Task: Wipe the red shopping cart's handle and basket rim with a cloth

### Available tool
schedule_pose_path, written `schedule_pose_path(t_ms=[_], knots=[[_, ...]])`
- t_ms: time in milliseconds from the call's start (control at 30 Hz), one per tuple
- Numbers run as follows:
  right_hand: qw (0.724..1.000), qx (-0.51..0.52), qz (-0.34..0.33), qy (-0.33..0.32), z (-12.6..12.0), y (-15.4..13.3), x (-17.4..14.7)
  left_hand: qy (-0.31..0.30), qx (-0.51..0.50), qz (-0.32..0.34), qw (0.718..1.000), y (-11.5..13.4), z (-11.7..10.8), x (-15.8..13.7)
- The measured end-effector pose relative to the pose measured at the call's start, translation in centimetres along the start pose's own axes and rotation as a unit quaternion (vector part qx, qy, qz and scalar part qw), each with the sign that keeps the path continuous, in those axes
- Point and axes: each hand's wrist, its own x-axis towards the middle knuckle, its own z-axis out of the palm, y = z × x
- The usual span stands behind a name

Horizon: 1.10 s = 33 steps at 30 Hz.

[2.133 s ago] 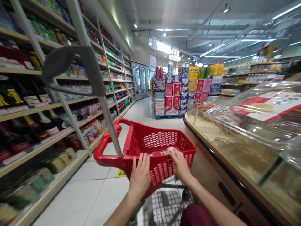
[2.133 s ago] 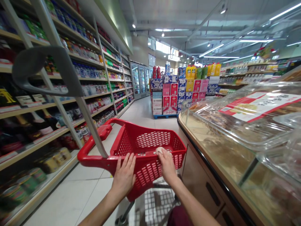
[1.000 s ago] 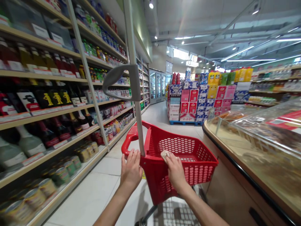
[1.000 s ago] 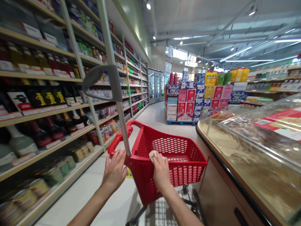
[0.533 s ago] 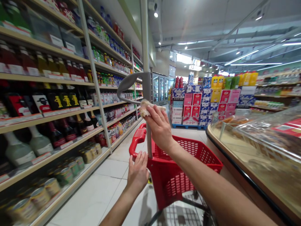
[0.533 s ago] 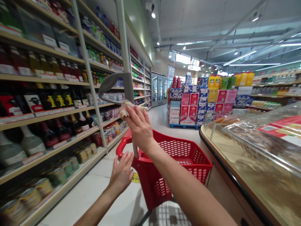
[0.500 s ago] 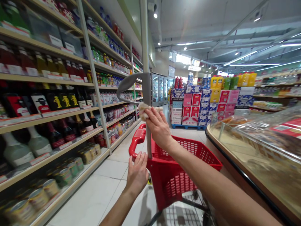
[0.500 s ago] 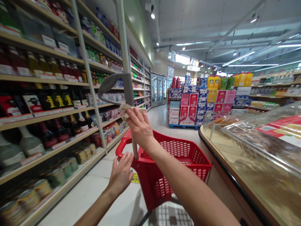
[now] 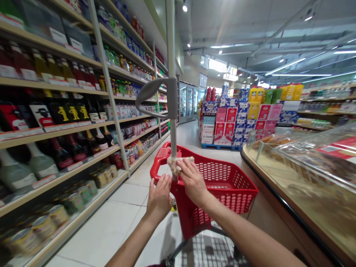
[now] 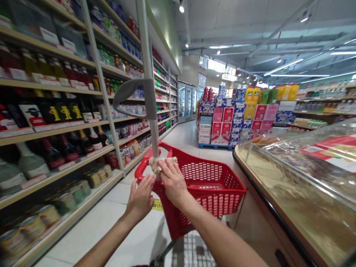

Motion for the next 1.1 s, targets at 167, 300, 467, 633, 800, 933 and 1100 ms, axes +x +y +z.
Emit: schedule_pose_path(t_ms=[167,300,467,633,800,933,1100], knots=[[0.998,0.014,0.036,-0.046,5.1,-4.4,-12.4,-0.006,-0.004,0.002,1.000,-0.1,-0.3,-0.1],[0.994,0.037,0.078,-0.062,4.4,-4.1,-15.8,-0.006,-0.006,0.006,1.000,-0.2,-0.3,-0.1],[0.984,0.012,0.172,0.033,1.2,-1.2,-10.7,0.049,-0.012,-0.008,0.999,0.5,0.4,-0.1],[0.993,0.021,0.113,-0.039,2.9,-2.5,-15.0,0.111,-0.023,0.050,0.992,2.1,0.4,-0.5],[0.982,-0.005,0.187,0.001,1.9,-0.1,-15.9,0.021,-0.023,0.118,0.993,3.8,1.6,0.5],[0.964,-0.040,0.252,-0.076,1.1,2.6,-16.1,-0.044,0.008,0.100,0.994,5.0,3.6,1.7],[0.951,-0.009,0.238,-0.195,0.5,2.5,-19.0,-0.054,0.037,0.088,0.994,5.5,3.7,2.1]])
